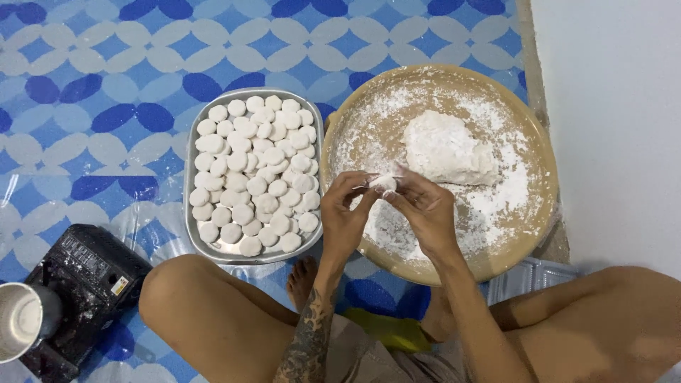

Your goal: Pinching off small pieces of dough, rolling them into balls, and placing them into a metal tray.

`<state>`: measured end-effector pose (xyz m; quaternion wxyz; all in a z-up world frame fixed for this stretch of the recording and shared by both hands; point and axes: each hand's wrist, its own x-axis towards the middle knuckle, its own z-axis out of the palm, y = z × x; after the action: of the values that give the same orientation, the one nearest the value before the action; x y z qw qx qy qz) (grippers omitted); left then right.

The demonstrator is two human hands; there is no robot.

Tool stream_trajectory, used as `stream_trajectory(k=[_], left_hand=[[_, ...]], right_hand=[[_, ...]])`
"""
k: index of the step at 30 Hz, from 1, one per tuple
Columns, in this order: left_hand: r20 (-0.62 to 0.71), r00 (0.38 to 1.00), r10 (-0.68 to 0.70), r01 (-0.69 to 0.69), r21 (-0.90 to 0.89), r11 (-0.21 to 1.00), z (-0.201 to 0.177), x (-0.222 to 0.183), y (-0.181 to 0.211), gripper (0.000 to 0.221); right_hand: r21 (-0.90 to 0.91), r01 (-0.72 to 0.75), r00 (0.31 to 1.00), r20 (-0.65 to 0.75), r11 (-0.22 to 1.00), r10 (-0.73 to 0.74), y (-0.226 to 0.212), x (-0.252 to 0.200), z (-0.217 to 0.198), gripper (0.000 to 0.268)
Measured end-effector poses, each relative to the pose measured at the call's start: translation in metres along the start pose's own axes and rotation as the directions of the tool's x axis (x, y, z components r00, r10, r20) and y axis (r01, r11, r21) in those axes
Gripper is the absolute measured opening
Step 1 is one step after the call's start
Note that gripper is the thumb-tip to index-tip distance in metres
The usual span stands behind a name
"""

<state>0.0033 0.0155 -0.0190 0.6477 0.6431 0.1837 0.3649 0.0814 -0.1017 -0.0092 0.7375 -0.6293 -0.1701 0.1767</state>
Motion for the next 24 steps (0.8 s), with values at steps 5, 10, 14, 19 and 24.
stream_trajectory(k=[5,10,14,19,24], left_hand=[[-0.015,1.000,-0.022,0.021,-0.059,0.998,0.007,-0.004,0.016,0.020],[0.071,0.995,-0.066,0.072,-0.099,0.992,0.000,0.000,0.017,0.016],[0.031,0.997,-0.070,0.074,-0.134,0.988,-0.006,0.004,-0.002,0.015],[0.018,0.995,-0.094,0.095,-0.086,0.992,-0.012,0.008,0.008,0.018],[0.018,0.997,-0.071,0.072,-0.049,0.996,-0.030,0.013,-0.009,0.013]], right_hand=[[0.011,-0.017,0.999,-0.052,1.000,0.018,0.020,0.008,-0.011,0.028],[-0.034,0.039,0.997,-0.071,0.999,-0.042,0.010,0.009,-0.011,0.013],[-0.024,0.008,1.000,0.001,1.000,-0.008,-0.009,0.005,0.007,0.019],[-0.027,-0.024,1.000,0.013,0.999,0.024,0.002,0.009,0.006,0.032],[-0.010,-0.117,0.988,0.097,0.993,0.117,0.005,0.020,0.012,0.034]])
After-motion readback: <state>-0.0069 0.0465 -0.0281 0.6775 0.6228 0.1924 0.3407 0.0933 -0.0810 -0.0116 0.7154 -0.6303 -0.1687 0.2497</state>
